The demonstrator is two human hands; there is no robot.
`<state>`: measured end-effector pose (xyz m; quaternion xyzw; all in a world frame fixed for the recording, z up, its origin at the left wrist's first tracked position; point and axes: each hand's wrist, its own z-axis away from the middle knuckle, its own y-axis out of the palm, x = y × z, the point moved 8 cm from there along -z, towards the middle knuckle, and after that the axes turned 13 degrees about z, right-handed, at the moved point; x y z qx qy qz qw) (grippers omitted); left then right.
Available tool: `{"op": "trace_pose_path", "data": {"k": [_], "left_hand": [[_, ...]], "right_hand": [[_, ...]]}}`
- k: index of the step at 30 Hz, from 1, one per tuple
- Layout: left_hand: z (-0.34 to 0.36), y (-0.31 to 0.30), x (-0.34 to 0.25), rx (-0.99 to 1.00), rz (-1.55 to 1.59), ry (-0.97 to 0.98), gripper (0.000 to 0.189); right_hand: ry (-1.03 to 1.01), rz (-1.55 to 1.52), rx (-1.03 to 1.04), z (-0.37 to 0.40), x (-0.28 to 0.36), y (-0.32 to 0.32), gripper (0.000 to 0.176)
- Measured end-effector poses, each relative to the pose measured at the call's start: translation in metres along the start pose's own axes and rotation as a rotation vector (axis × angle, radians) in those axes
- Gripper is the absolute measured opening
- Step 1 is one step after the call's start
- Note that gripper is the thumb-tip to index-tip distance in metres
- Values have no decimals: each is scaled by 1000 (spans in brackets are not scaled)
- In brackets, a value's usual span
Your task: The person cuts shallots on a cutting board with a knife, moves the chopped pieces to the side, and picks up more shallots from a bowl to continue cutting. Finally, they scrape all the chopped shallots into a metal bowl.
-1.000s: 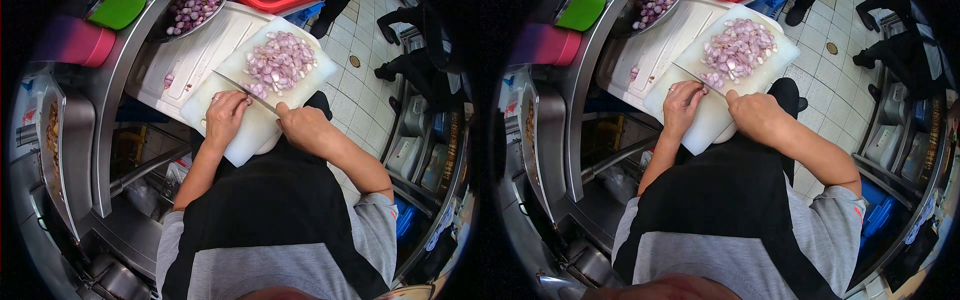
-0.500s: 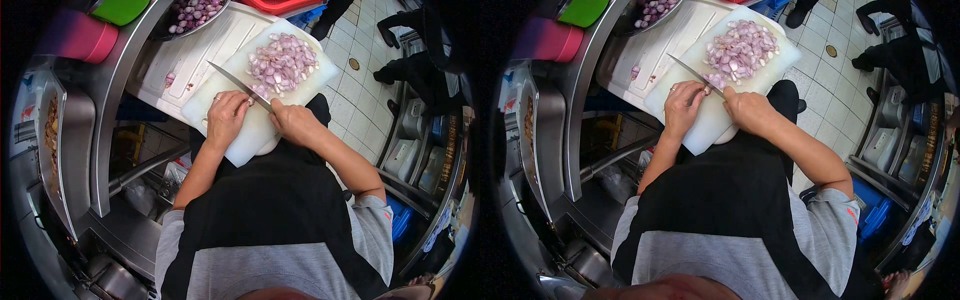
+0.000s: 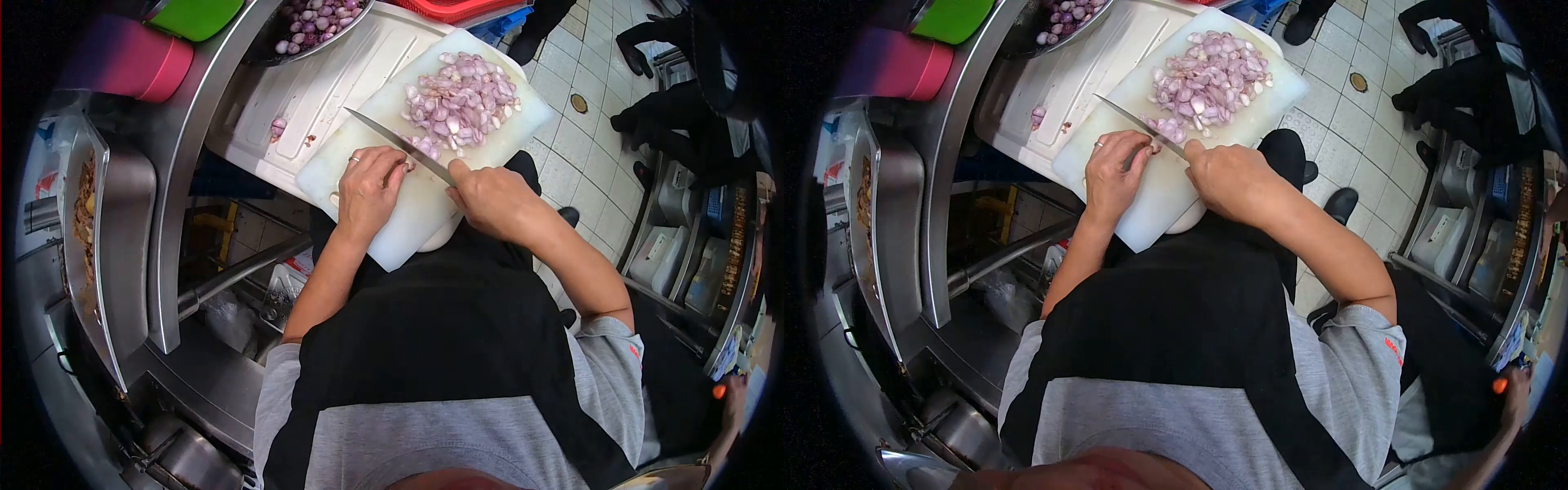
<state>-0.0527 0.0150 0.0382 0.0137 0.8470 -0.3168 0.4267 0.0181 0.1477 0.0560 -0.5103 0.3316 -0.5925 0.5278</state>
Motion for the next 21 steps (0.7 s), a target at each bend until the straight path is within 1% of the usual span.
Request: {"op": "trace_pose_path", "data": {"k": [1,5,8,10,12,14,15,16,17,18,19,21], "left_hand": [[0,0,0,-3,0,-1,17],[1,0,1,-12,-3,-6,17],[2,0,-3,7,-5,17,19],[3,2,-7,44,-18,36,22],[2,4,-10,71,-34,51,24],[1,11,-7,130,-27,20,27],[-2,11,-8,131,-29,25,27],[-6,11,-12,121,-34,53,24],[-8,11,-15,112,-38,79,22],[-9,12,-15,117,-38,81,22],[-9,10,-14,89,-8,60,21],[-9,8,-12,61,22,36,20]], "right_hand": [[1,19,41,3,2,-1,25],[62,-38,3,-4,-1,28,26],[68,-142,-69,-16,-15,31,27],[4,-276,-13,-19,-28,29,30],[-7,-262,-28,-17,-36,23,30],[70,-147,-6,-14,-44,19,29],[65,-95,-58,-13,-41,15,28],[68,-96,-62,-9,-39,14,28],[66,-33,-87,-5,-34,10,27],[64,30,-110,-1,-29,7,25],[17,52,-181,5,-24,7,24],[12,56,-203,11,-18,9,24]]}}
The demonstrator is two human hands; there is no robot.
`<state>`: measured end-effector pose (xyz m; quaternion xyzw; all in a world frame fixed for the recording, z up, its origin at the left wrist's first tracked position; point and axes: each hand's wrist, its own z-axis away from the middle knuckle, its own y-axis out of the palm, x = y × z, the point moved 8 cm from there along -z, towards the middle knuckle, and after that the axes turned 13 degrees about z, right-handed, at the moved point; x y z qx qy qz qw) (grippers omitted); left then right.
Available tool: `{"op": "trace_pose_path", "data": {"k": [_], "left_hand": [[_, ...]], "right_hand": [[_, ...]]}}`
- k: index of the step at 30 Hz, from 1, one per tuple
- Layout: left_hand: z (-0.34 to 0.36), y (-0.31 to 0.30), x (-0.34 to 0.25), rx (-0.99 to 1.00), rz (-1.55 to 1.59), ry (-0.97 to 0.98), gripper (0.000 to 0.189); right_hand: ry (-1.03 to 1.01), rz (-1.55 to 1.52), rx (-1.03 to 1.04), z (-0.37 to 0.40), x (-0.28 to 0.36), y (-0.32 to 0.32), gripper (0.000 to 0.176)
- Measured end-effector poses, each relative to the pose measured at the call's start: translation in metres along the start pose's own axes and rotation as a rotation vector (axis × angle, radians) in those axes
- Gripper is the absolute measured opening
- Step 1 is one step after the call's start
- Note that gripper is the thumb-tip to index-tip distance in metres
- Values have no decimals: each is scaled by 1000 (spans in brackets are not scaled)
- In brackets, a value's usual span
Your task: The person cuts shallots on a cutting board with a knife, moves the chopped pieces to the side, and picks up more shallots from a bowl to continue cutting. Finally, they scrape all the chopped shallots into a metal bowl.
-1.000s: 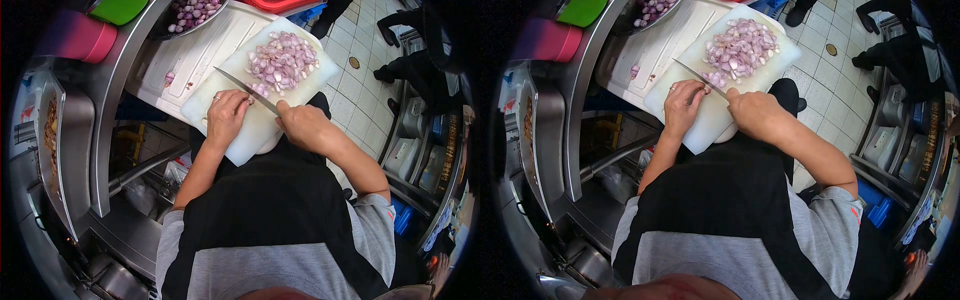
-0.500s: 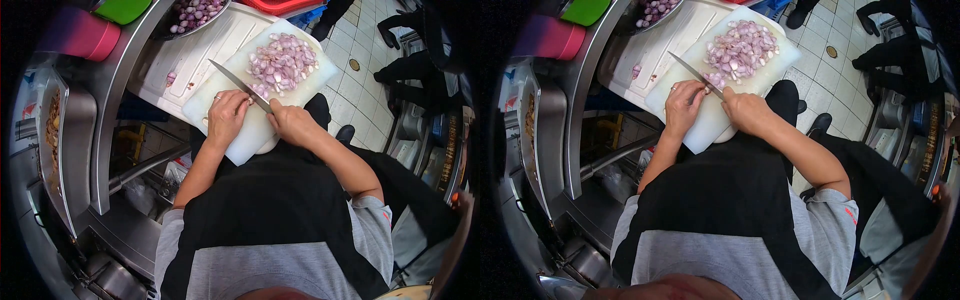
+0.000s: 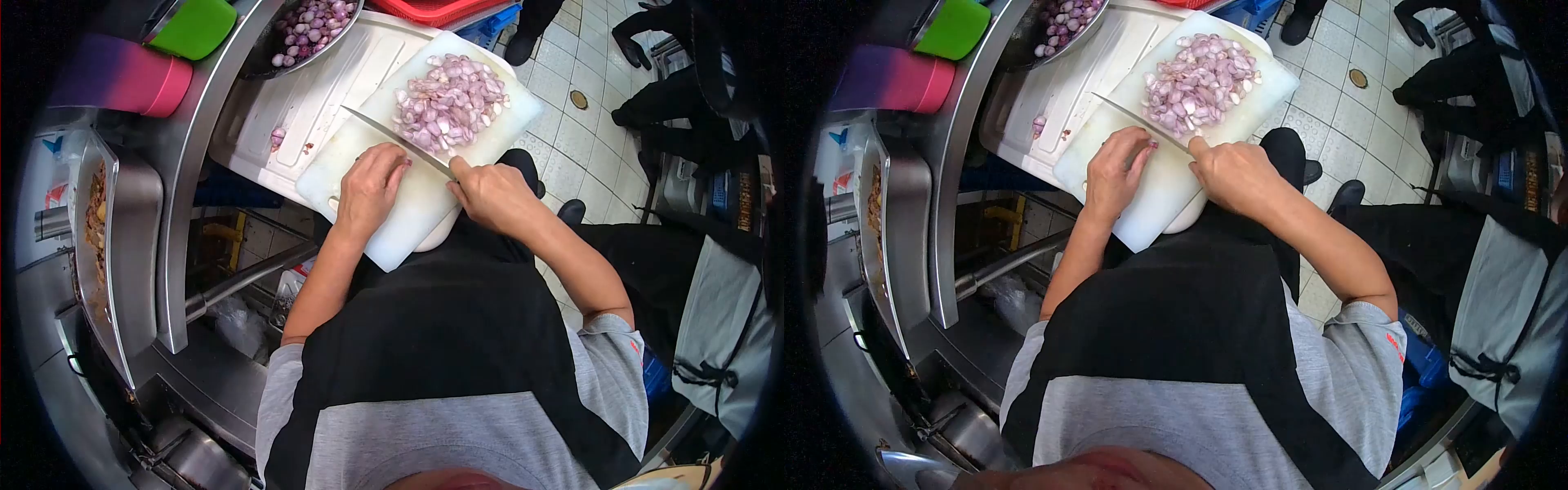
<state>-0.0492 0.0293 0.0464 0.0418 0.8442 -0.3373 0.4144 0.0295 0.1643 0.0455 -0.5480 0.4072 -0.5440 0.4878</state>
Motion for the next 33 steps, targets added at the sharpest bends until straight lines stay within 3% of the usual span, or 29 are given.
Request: {"op": "trace_pose_path", "data": {"k": [14,21,29,33], "left_hand": [[5,2,0,-36,-61,43,16],[4,2,-1,-42,-47,54,16],[5,2,1,-34,-51,40,14],[4,3,1,-34,-68,32,13]], "right_hand": [[-62,47,7,17,16,-19,16],[-58,-43,-43,-13,12,7,15],[-34,-1,141,14,11,-18,15],[-77,-15,14,-5,11,5,13]]}}
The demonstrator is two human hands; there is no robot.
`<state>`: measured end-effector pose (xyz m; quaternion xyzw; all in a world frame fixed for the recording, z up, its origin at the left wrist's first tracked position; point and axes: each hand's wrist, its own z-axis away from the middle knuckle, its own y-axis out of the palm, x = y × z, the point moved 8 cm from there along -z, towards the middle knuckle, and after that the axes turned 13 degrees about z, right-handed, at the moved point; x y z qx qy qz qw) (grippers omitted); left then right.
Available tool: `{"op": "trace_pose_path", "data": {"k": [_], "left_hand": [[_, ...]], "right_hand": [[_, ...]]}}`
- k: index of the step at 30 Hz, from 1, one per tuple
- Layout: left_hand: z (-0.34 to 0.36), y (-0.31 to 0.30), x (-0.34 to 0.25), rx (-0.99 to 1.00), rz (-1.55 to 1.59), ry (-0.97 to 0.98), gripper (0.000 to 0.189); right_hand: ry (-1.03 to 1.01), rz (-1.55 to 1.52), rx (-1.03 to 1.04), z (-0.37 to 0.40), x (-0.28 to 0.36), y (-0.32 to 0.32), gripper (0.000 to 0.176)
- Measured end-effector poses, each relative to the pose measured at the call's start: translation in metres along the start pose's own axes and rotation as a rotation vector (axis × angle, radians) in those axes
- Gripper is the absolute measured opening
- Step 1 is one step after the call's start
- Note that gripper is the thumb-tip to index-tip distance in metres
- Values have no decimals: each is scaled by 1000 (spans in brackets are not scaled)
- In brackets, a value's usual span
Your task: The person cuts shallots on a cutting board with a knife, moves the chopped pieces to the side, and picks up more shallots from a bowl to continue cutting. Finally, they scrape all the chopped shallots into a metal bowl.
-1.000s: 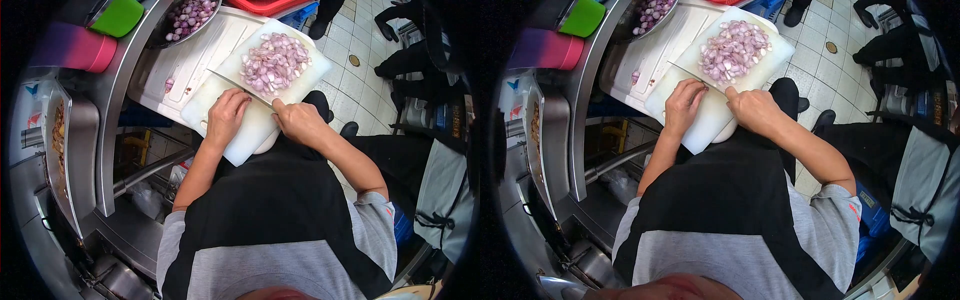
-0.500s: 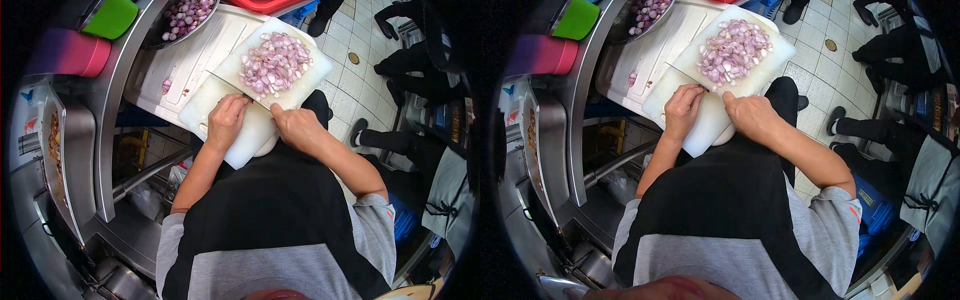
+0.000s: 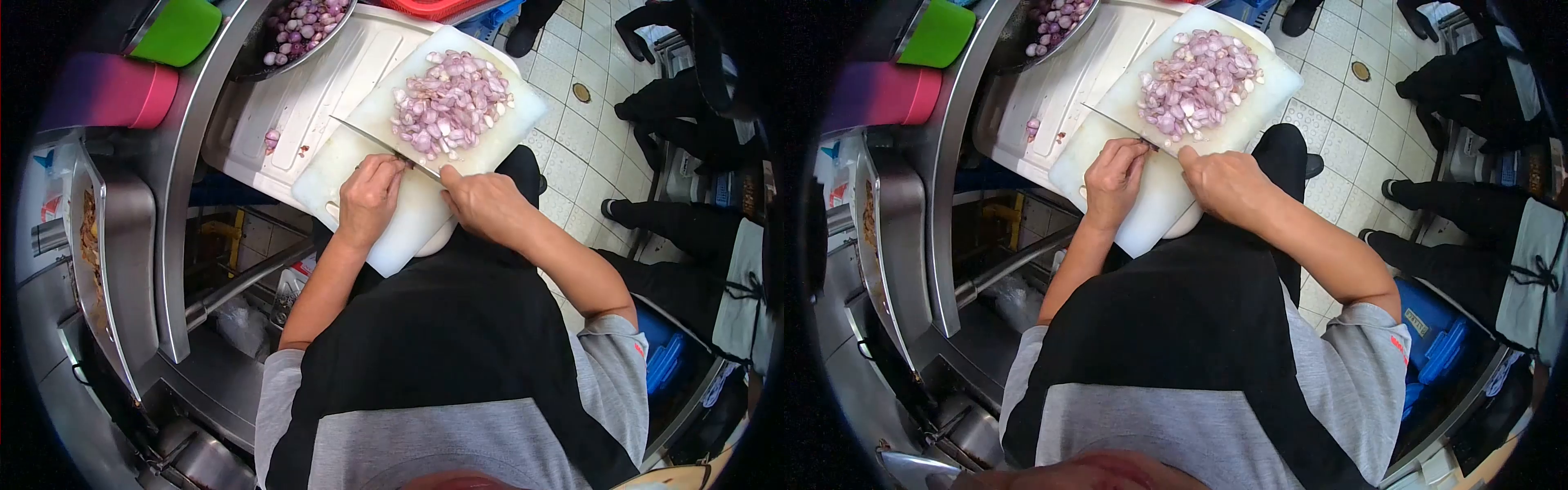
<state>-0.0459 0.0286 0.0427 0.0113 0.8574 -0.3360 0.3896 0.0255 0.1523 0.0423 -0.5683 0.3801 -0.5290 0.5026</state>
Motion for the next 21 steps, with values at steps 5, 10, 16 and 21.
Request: {"op": "trace_pose_path", "data": {"k": [5,10,16,21], "left_hand": [[-1,0,-2,-16,6,17,14],[1,1,-1,-7,-6,20,15],[1,1,0,-2,-3,15,16],[1,2,1,1,3,18,16]], "right_hand": [[-15,-17,-11,-4,-2,-3,22],[8,-6,102,20,-2,-25,18],[39,-108,70,3,-4,8,23],[50,-151,43,-17,-9,8,21]]}}
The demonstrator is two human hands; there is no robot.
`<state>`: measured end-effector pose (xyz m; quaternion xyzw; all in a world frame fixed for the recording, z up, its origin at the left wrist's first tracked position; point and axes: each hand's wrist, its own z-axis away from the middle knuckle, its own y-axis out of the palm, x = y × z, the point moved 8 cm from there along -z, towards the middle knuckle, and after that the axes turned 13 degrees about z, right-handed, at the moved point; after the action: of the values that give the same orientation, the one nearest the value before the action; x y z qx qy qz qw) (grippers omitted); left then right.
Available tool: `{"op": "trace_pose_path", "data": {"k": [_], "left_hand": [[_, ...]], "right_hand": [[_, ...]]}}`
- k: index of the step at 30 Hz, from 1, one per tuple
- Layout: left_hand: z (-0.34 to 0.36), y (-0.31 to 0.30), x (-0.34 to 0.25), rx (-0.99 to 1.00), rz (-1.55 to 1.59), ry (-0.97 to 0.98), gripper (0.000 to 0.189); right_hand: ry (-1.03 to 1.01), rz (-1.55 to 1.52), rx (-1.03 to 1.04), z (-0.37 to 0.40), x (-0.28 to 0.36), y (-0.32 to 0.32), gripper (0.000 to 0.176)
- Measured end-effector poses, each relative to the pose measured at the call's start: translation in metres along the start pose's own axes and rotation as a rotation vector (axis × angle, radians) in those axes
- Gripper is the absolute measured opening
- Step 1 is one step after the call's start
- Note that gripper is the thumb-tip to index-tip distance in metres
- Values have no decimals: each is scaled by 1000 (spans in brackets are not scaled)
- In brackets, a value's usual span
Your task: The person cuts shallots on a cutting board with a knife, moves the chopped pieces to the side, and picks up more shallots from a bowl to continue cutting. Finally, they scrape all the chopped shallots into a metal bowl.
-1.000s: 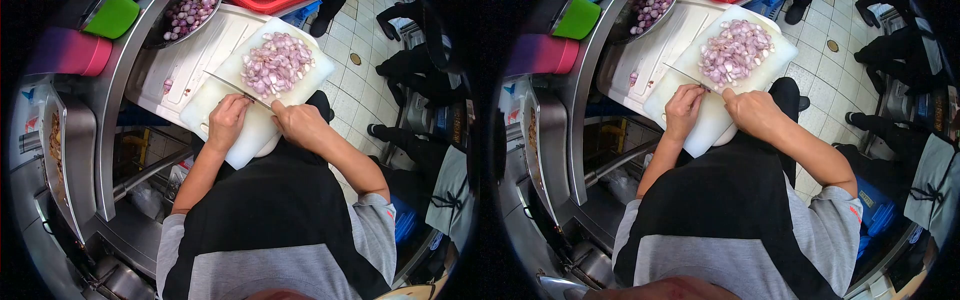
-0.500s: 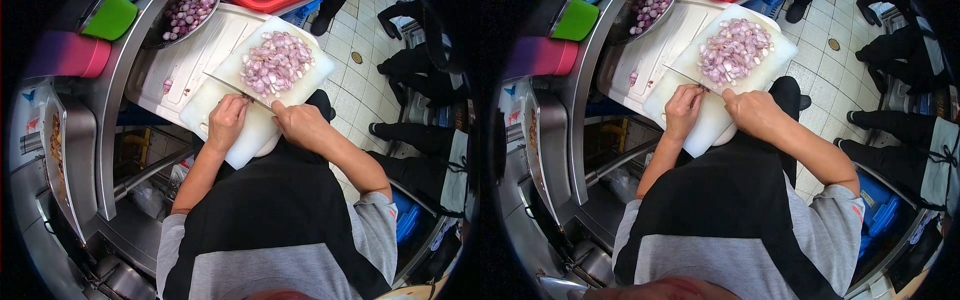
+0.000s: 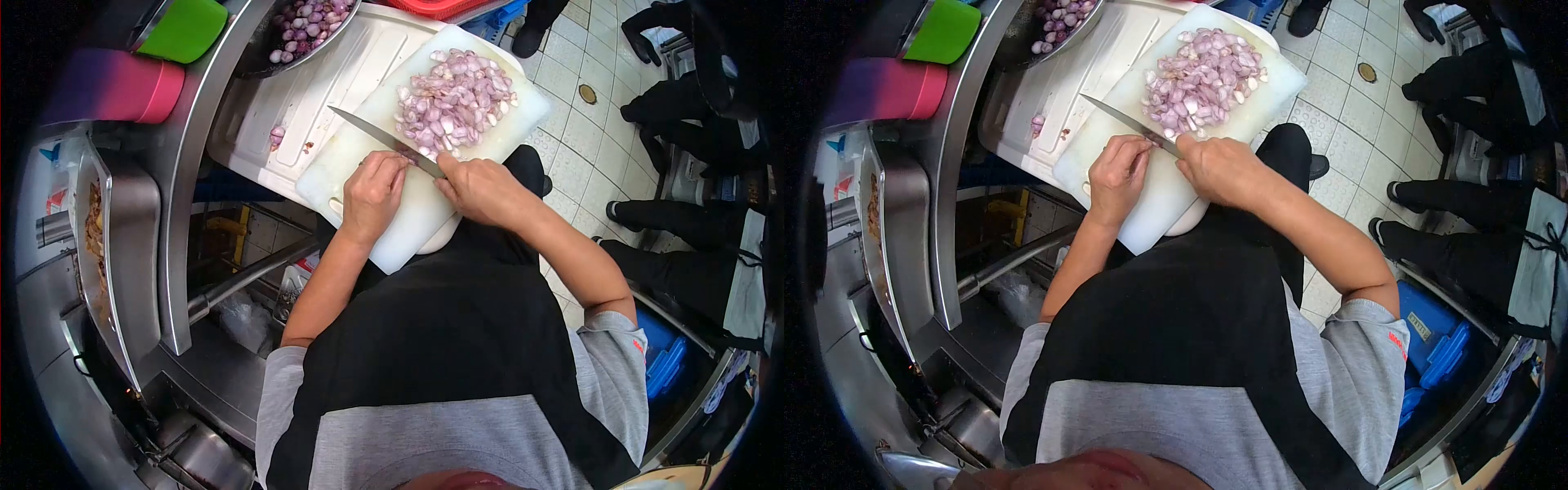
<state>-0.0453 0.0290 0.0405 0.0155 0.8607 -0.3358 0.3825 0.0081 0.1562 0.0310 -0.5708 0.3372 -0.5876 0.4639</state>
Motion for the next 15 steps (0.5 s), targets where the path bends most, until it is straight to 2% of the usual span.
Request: {"op": "trace_pose_path", "data": {"k": [2,6,8,12,15], "left_hand": [[-1,0,-1,-4,9,-3,16],[-1,-1,1,-14,-32,-17,16],[-3,-4,2,-19,70,-2,16],[-3,-52,27,-186,-50,-59,14],[-4,-101,65,-263,-258,-244,20]], "right_hand": [[-17,16,60,1,-2,-5,24],[11,61,25,18,2,-30,22],[86,70,19,28,-4,-36,21],[98,67,80,47,-5,-32,22],[1,65,79,52,-3,-21,24]]}}
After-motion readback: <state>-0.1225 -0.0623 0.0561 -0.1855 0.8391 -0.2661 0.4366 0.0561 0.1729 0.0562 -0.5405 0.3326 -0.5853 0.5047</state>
